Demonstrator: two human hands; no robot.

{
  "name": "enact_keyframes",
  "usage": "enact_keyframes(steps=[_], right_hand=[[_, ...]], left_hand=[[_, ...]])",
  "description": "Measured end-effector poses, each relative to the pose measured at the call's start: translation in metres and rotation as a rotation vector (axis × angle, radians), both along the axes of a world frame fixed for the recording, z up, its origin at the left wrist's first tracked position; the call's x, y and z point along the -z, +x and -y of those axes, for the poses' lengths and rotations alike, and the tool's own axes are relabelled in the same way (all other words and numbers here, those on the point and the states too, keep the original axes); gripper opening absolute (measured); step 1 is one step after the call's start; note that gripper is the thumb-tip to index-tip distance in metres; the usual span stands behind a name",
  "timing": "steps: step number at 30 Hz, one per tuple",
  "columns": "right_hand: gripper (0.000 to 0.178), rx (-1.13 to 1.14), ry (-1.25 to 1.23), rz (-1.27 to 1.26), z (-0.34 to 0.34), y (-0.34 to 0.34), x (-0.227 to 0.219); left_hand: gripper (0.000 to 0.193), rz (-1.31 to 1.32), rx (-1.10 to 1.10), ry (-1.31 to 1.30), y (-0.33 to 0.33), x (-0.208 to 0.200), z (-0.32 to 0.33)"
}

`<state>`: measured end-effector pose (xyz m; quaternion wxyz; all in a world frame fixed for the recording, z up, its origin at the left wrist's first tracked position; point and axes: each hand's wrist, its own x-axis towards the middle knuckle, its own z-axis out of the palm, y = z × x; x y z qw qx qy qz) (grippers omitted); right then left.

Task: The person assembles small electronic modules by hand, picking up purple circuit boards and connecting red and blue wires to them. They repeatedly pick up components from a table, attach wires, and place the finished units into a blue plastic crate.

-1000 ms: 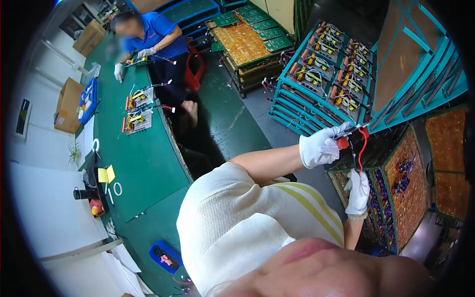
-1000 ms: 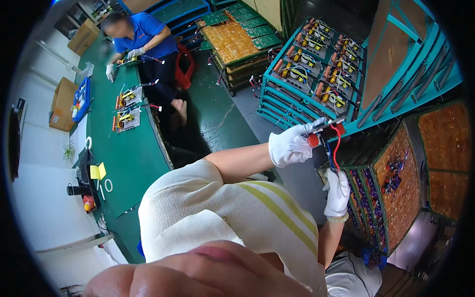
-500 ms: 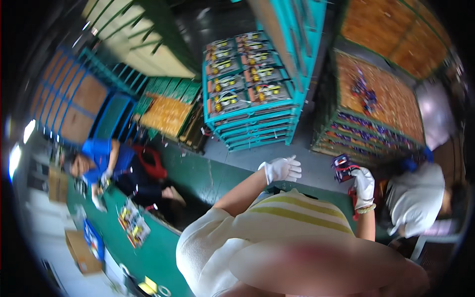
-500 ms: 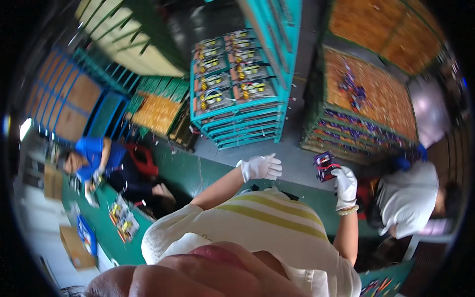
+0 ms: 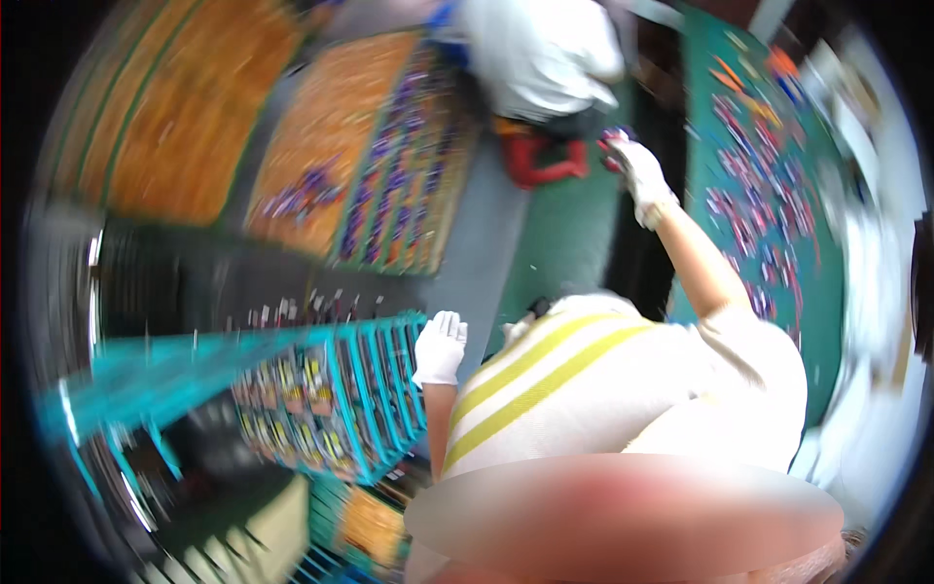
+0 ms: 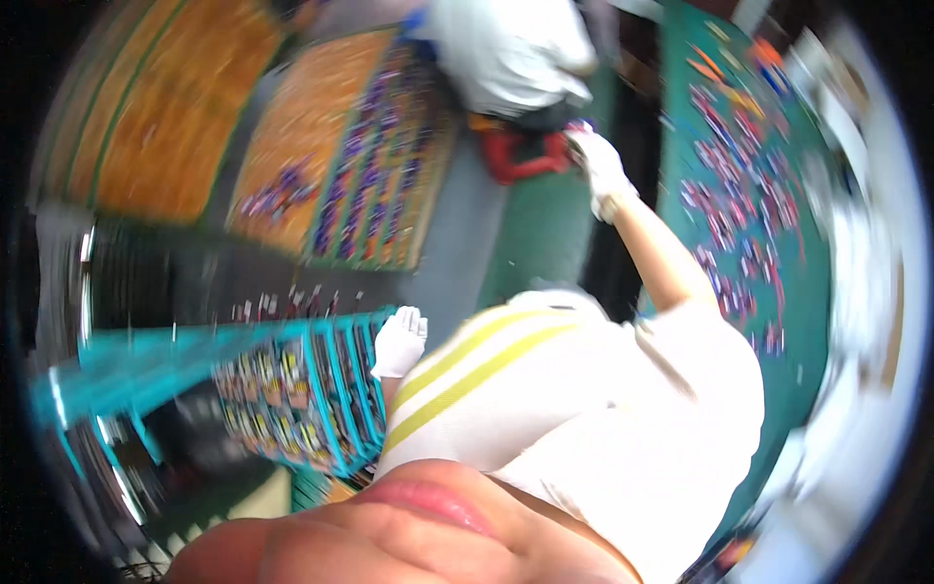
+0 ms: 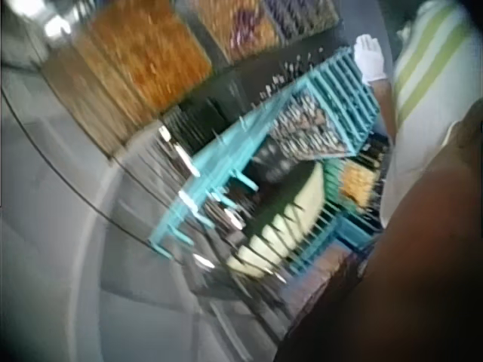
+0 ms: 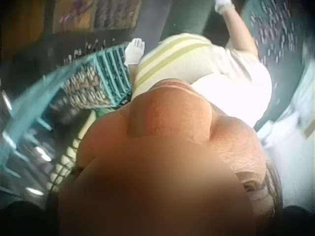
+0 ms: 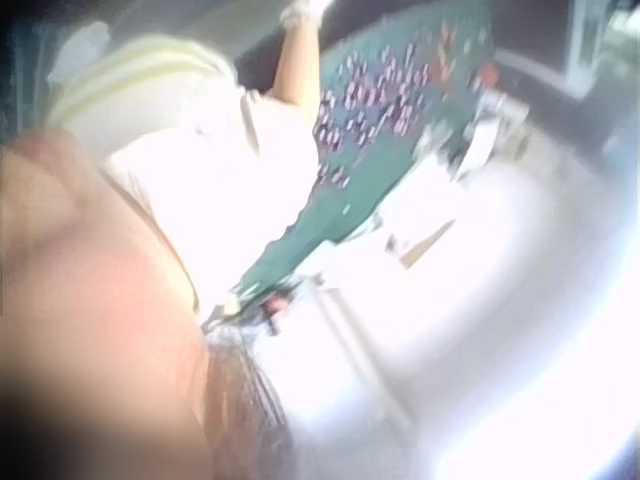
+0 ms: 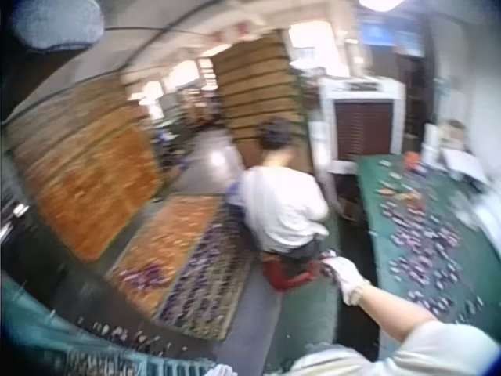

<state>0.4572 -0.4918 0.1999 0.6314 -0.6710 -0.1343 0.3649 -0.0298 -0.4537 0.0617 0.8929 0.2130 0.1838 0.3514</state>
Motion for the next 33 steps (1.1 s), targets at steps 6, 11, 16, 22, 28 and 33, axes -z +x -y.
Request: enact_keyframes(steps=[6, 11, 16, 22, 28, 33], right_hand=[[0.023, 0.394, 0.078, -0.082, 0.090, 0.134, 0.045], [0.029, 0.444, 0.082, -0.090, 0.151, 0.205, 0.075], [0.025, 0.371, 0.066, -0.027, 0.153, 0.281, 0.101], [0.033, 0.380, 0.257, -0.141, 0.110, 0.328, 0.073], [0.013, 0.484, 0.381, -0.618, 0.096, 0.414, 0.164], [0.010, 0.760, 0.173, -0.707, 0.062, 0.422, 0.187]], left_hand=[[0.032, 0.109, 0.024, -1.032, 0.083, -0.023, -0.044], [0.041, -0.078, 0.276, -0.413, 0.141, -0.031, -0.048], [0.043, -0.066, 0.322, -0.491, 0.172, -0.044, -0.036], [0.043, -0.115, 0.165, -0.435, 0.154, -0.054, -0.027], [0.039, -0.301, -0.020, -0.480, 0.138, -0.059, -0.010], [0.028, -0.321, -0.122, -0.612, 0.143, -0.075, 0.025]])
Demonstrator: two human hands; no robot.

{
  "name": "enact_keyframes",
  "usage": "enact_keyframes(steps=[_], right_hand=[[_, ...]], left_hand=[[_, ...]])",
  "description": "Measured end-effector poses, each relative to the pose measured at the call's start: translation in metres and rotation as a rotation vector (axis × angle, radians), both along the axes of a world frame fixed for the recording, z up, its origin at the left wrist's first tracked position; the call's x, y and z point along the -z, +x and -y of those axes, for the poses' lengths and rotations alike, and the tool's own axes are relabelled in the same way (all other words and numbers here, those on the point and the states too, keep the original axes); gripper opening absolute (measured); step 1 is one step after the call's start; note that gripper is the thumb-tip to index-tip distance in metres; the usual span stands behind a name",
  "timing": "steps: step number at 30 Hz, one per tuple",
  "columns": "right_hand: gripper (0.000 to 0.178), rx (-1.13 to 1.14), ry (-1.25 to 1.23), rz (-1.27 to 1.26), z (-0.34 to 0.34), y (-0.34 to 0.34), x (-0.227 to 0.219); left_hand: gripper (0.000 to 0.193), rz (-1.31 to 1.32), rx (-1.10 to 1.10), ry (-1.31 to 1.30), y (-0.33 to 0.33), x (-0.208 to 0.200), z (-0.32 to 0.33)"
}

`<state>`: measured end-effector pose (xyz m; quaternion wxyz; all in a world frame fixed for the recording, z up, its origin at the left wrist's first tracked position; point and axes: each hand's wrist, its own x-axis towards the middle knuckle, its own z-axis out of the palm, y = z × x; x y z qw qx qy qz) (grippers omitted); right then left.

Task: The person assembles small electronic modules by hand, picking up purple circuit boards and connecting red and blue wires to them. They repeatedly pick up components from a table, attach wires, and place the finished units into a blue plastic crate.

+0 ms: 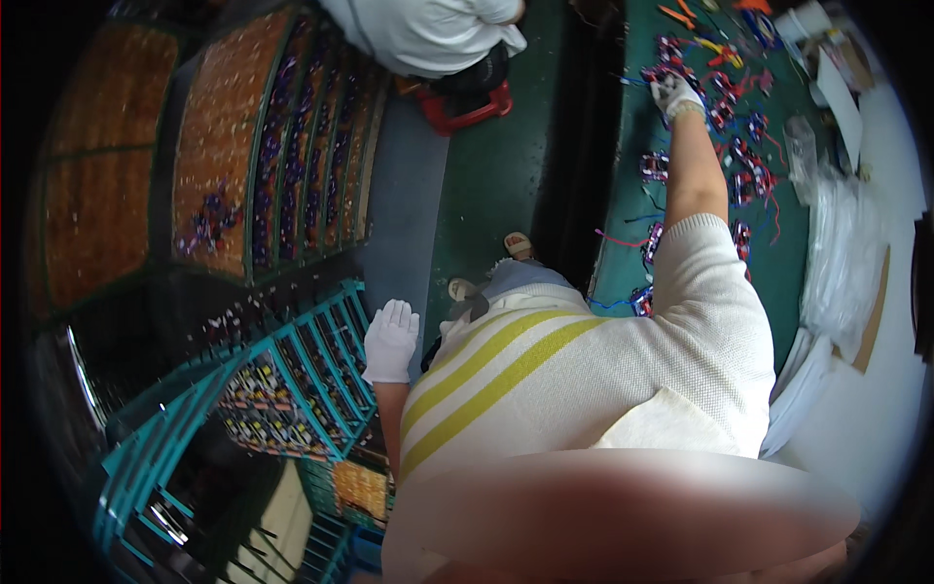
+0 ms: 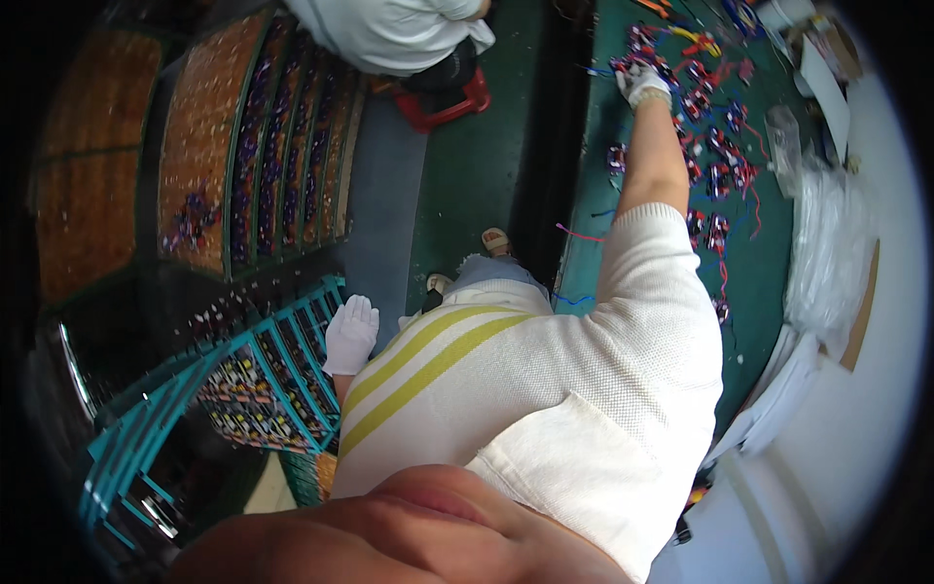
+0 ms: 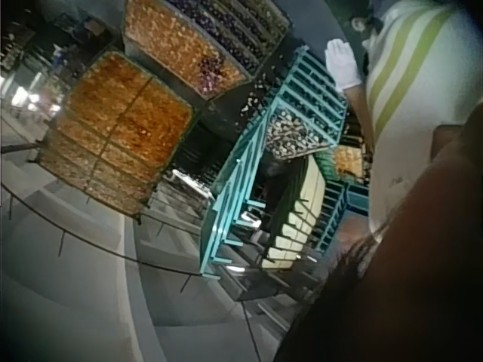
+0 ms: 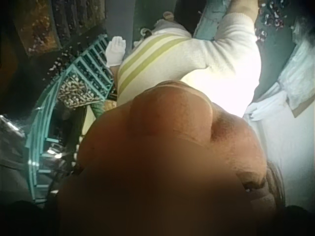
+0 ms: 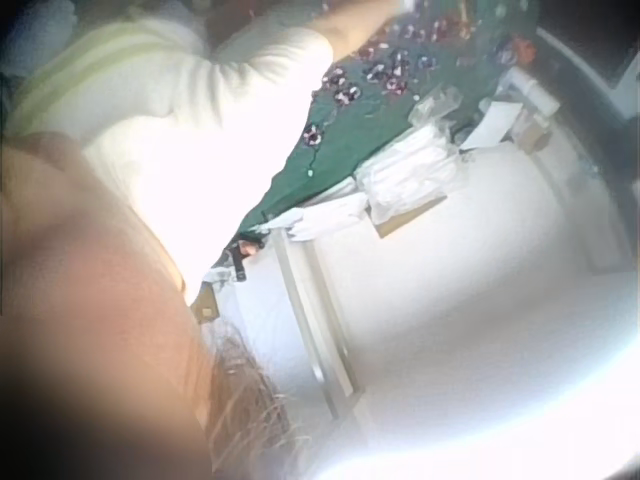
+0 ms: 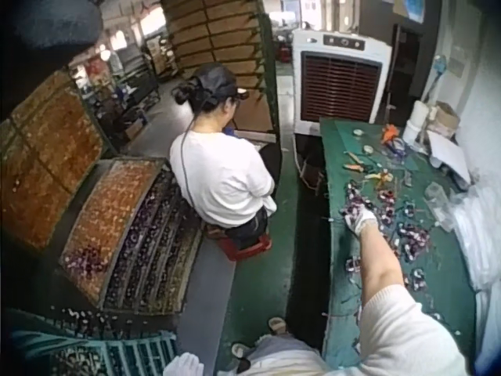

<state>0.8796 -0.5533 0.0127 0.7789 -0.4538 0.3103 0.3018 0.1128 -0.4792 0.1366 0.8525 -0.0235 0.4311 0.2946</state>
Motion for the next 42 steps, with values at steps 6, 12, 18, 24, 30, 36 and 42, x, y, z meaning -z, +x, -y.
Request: enact_keyframes(steps=[6, 12, 18, 24, 30, 36, 42], right_hand=[[0.055, -0.319, -1.478, 0.471, 0.007, -0.054, -0.027], [0.063, 0.034, -1.333, 1.250, -0.073, -0.230, 0.008], [0.088, -0.900, -0.226, 1.421, -0.207, -0.522, -0.068], [0.042, -1.417, 0.050, 2.606, -0.326, -0.668, -0.071], [0.039, -1.586, 0.309, 2.137, -0.458, -0.760, -0.103], [0.048, -1.997, 0.417, -0.028, -0.656, -0.794, -0.084], [0.031, -1.770, 0.319, -0.369, -0.718, -0.808, -0.062]], left_hand=[[0.033, 0.068, -0.141, -0.008, -0.026, 0.019, 0.005], [0.046, -0.071, -0.318, 0.036, -0.087, 0.036, 0.014], [0.038, -0.157, -0.541, 0.219, -0.180, 0.066, 0.002], [0.040, -0.951, -0.321, 0.667, -0.268, 0.079, 0.014], [0.045, -0.747, -0.888, 0.380, -0.242, 0.021, 0.036], [0.094, -0.441, -1.040, 0.185, -0.204, 0.006, 0.007], [0.098, -0.596, -1.118, 0.160, -0.170, -0.003, -0.065]])
